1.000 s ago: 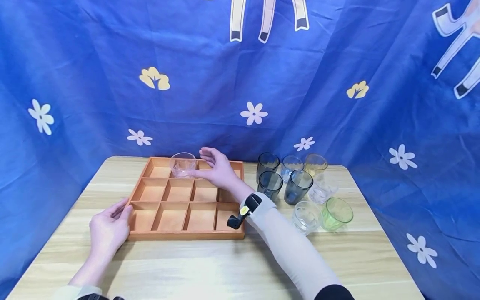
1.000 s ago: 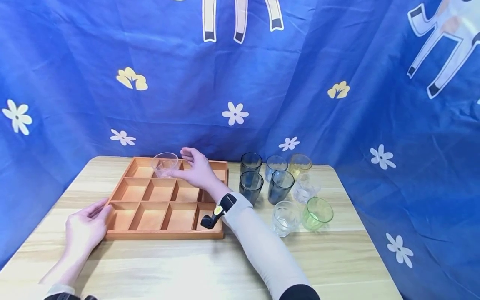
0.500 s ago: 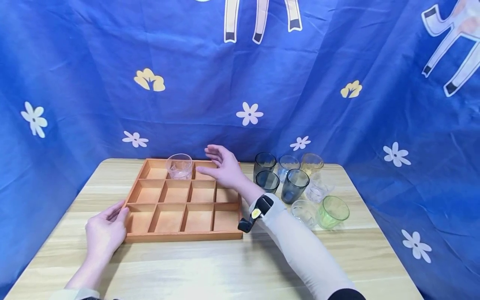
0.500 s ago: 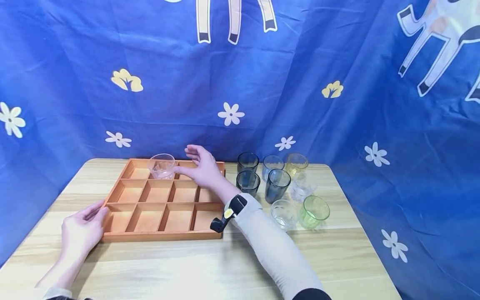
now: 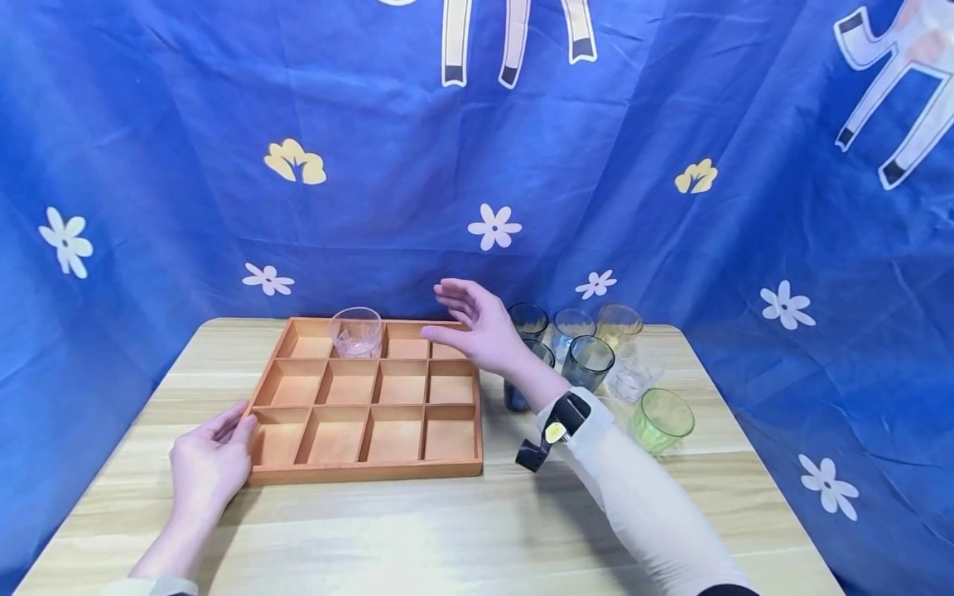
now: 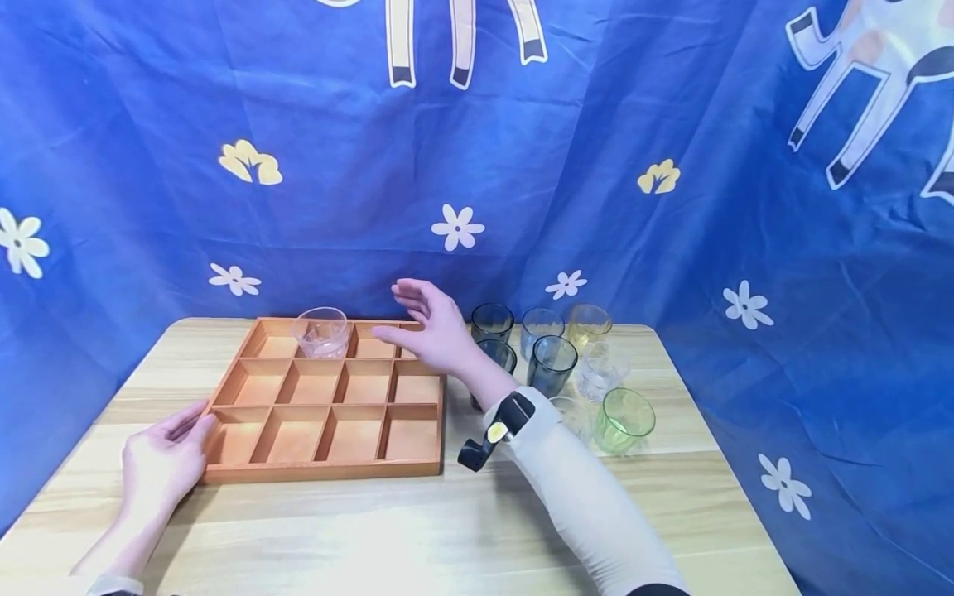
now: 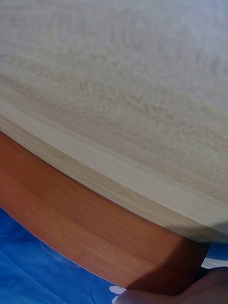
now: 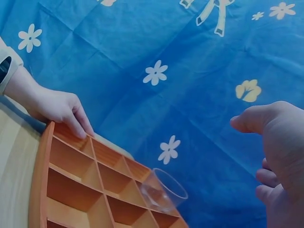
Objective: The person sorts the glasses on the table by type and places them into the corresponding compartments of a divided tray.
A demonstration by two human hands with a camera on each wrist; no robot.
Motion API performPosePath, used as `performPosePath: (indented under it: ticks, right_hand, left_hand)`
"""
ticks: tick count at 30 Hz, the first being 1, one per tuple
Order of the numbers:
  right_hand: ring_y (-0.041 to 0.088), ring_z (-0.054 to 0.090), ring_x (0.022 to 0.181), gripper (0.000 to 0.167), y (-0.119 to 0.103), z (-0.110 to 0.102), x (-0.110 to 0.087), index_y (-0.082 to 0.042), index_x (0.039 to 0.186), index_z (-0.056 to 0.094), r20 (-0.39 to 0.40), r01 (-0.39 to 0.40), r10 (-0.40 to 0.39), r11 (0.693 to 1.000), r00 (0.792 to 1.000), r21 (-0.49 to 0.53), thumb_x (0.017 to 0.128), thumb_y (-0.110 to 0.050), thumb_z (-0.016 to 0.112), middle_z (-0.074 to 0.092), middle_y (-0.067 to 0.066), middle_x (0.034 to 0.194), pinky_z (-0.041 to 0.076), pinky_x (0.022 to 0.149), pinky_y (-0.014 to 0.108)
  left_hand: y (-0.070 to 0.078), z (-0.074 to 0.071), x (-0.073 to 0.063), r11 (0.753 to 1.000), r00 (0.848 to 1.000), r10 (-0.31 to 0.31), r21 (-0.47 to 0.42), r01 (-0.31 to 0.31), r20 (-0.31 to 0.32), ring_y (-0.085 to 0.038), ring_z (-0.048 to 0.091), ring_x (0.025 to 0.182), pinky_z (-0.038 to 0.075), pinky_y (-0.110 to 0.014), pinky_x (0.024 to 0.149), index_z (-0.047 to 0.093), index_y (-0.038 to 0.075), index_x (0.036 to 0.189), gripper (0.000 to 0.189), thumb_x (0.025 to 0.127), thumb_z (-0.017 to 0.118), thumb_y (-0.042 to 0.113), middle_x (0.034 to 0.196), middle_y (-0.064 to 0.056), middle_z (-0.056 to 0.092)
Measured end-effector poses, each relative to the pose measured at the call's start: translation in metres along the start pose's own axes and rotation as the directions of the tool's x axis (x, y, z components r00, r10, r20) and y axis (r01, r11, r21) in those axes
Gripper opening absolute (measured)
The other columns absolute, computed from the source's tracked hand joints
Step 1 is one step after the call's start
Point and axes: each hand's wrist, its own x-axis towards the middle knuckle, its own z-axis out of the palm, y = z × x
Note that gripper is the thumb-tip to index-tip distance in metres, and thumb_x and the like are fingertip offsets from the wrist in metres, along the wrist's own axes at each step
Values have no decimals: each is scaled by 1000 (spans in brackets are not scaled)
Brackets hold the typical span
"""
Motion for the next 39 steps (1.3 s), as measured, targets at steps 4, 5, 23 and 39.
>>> performPosePath:
  ticks: [4, 5, 23, 39]
  right_hand:
    - [36, 52, 140, 71, -4, -14, -6, 8, 150, 46, -7, 7, -7, 1000, 1000, 8, 89, 2, 84, 60, 18, 147, 42, 119, 38]
    - [37, 52, 140, 72, -4, -18, -8, 8, 150, 46, -9, 11, -11, 1000, 1000, 6, 89, 2, 84, 60, 18, 147, 42, 119, 39]
    - [36, 55, 137, 73, -6, -83, -52, 4, 149, 49, -77, 9, -14, 998, 997, -68, 86, 8, 84, 60, 18, 147, 43, 118, 44]
    - [45, 55, 132, 69, 2, -125, -96, 7, 148, 48, -123, 25, -39, 994, 992, -107, 87, 14, 79, 61, 25, 143, 47, 114, 46]
  left_hand:
    - [0, 0, 2, 1000, 1000, -3, -1, 3, 8, 22, 55, 83, 50, -2, 71, 69, -3, 135, 36, 105, 67, 17, 127, -23, 69]
    - [0, 0, 2, 1000, 1000, -4, -2, 4, 7, 22, 55, 83, 49, -2, 71, 70, -3, 135, 36, 105, 67, 17, 127, -23, 69]
    - [-3, 0, 1, 1000, 1000, -12, 11, 12, 4, 20, 56, 86, 48, -1, 71, 71, -1, 135, 36, 105, 67, 20, 128, -20, 69]
    - [-3, 1, 2, 1000, 1000, -4, 12, 4, -3, 20, 56, 86, 48, -1, 73, 71, -1, 134, 35, 105, 67, 18, 127, -21, 70]
